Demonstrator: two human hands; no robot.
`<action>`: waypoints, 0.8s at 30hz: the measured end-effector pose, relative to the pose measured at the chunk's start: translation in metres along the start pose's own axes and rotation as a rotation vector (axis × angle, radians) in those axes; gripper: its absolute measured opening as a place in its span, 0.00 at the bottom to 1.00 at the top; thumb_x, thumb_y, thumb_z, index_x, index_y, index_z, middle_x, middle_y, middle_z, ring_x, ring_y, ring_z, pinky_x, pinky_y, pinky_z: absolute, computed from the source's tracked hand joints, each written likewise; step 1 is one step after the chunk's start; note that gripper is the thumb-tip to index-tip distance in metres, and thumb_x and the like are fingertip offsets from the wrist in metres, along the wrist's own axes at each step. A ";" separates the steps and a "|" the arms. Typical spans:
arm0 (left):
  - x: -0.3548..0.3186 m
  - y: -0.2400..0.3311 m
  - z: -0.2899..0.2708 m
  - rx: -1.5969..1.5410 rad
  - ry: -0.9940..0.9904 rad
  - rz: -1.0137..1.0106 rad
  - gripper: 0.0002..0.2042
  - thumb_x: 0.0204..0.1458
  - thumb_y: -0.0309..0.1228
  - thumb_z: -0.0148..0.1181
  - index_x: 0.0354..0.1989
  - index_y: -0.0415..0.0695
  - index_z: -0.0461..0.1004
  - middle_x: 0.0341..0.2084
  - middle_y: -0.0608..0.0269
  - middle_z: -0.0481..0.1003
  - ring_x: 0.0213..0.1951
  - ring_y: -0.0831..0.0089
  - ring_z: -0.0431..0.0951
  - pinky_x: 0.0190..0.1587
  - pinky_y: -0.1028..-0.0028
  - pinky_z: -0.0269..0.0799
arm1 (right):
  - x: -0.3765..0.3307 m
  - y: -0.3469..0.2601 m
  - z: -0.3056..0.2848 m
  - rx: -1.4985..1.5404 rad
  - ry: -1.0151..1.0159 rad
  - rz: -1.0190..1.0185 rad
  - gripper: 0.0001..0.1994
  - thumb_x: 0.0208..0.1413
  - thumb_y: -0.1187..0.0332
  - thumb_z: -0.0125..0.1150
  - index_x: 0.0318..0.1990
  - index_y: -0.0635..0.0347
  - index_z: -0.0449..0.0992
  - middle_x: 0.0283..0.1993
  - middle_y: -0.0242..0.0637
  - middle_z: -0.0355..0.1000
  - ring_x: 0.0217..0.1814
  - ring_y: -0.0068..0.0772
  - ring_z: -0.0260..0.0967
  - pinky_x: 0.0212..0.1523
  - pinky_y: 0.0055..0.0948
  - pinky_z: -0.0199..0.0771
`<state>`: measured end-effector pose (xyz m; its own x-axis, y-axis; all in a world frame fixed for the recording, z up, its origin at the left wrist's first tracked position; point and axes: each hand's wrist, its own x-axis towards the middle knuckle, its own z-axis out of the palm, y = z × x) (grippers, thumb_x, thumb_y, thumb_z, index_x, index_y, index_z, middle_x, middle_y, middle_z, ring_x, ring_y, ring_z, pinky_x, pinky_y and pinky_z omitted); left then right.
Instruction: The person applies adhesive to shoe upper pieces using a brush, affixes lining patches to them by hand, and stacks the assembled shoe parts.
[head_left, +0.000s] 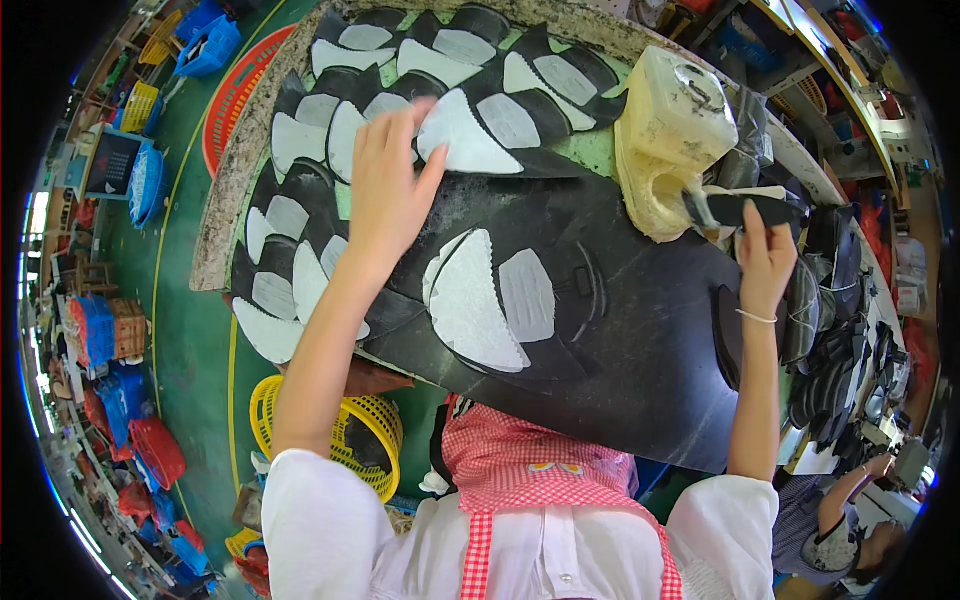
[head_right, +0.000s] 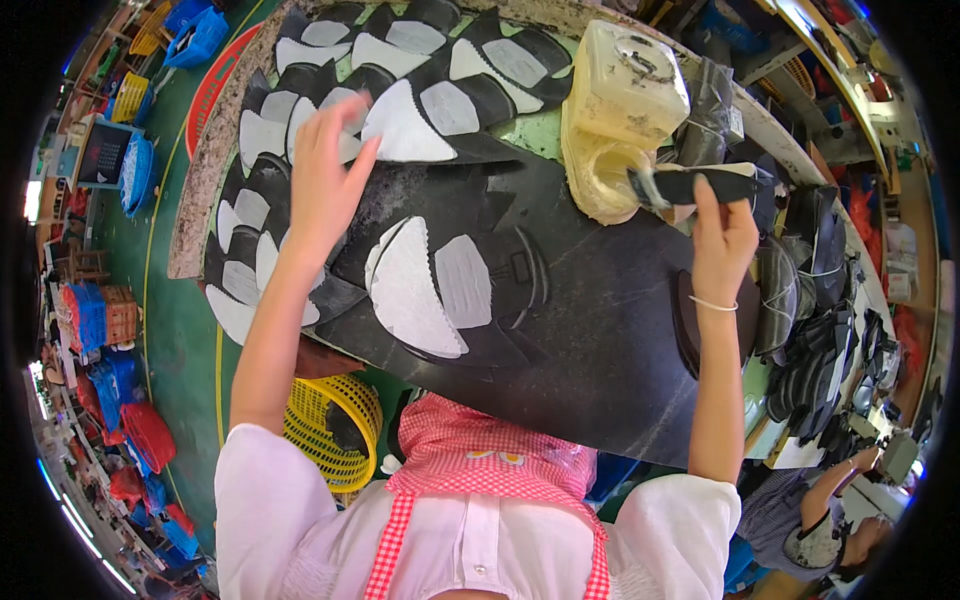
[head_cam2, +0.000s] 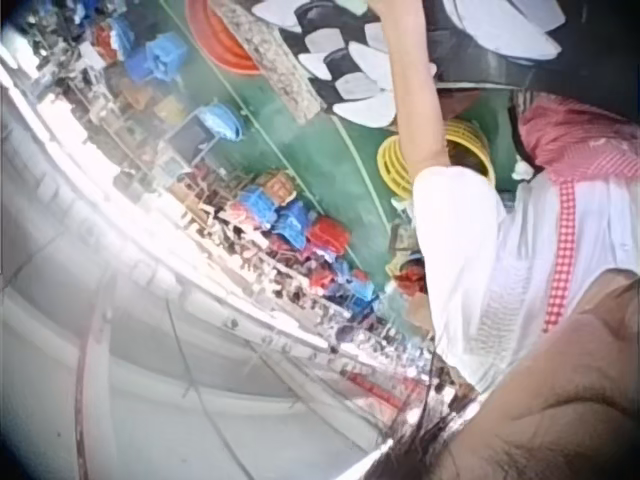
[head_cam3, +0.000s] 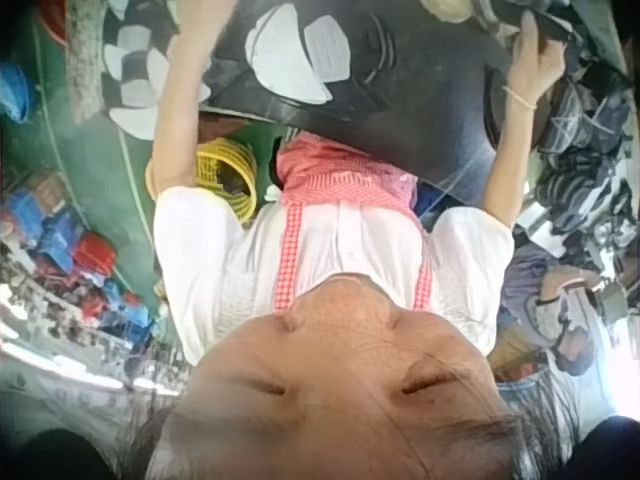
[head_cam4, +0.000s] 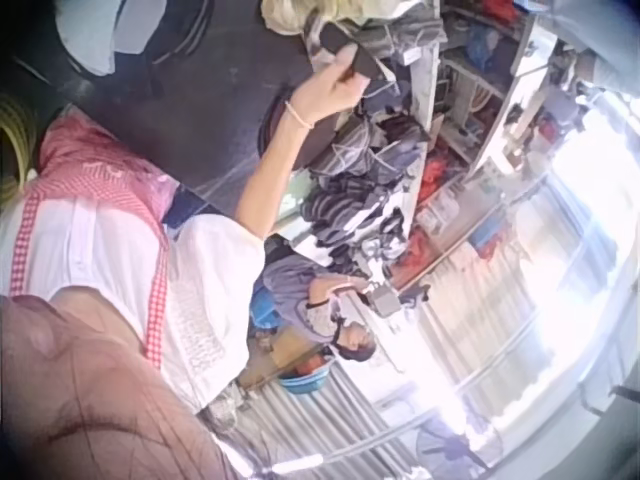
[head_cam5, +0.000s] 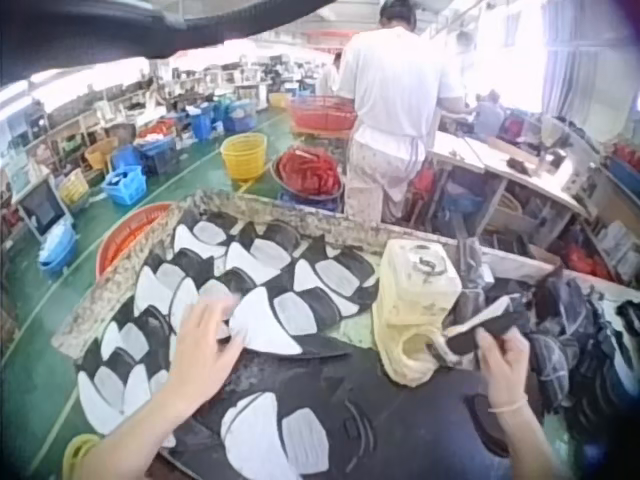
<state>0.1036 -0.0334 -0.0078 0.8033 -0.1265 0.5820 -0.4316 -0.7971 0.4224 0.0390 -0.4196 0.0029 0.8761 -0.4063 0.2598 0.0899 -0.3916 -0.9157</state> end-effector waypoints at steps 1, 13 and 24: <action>-0.016 0.005 -0.015 -0.039 -0.230 -0.079 0.14 0.53 0.31 0.60 0.47 0.43 0.71 0.37 0.57 0.73 0.43 0.59 0.73 0.51 0.63 0.66 | -0.008 -0.020 0.010 0.069 -0.017 0.124 0.10 0.58 0.65 0.63 0.28 0.59 0.73 0.18 0.20 0.62 0.15 0.08 0.50 0.15 0.17 0.44; -0.077 0.054 -0.047 -0.092 -0.600 -0.164 0.28 0.48 0.32 0.65 0.59 0.41 0.66 0.45 0.53 0.65 0.50 0.55 0.67 0.54 0.64 0.65 | -0.073 -0.059 0.110 -0.166 -0.662 -0.523 0.07 0.55 0.69 0.62 0.40 0.55 0.78 0.32 0.38 0.76 0.32 0.41 0.75 0.32 0.34 0.73; -0.076 0.053 -0.048 -0.068 -0.619 -0.211 0.27 0.47 0.31 0.65 0.59 0.44 0.68 0.45 0.52 0.68 0.50 0.54 0.68 0.55 0.63 0.64 | -0.051 -0.047 0.055 -0.199 -0.731 -0.403 0.09 0.51 0.74 0.65 0.40 0.57 0.80 0.35 0.39 0.77 0.31 0.36 0.75 0.31 0.27 0.73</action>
<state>0.0007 -0.0376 0.0034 0.9527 -0.3035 -0.0167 -0.2472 -0.8057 0.5383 0.0162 -0.3348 0.0154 0.8867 0.4023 0.2279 0.4347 -0.5572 -0.7075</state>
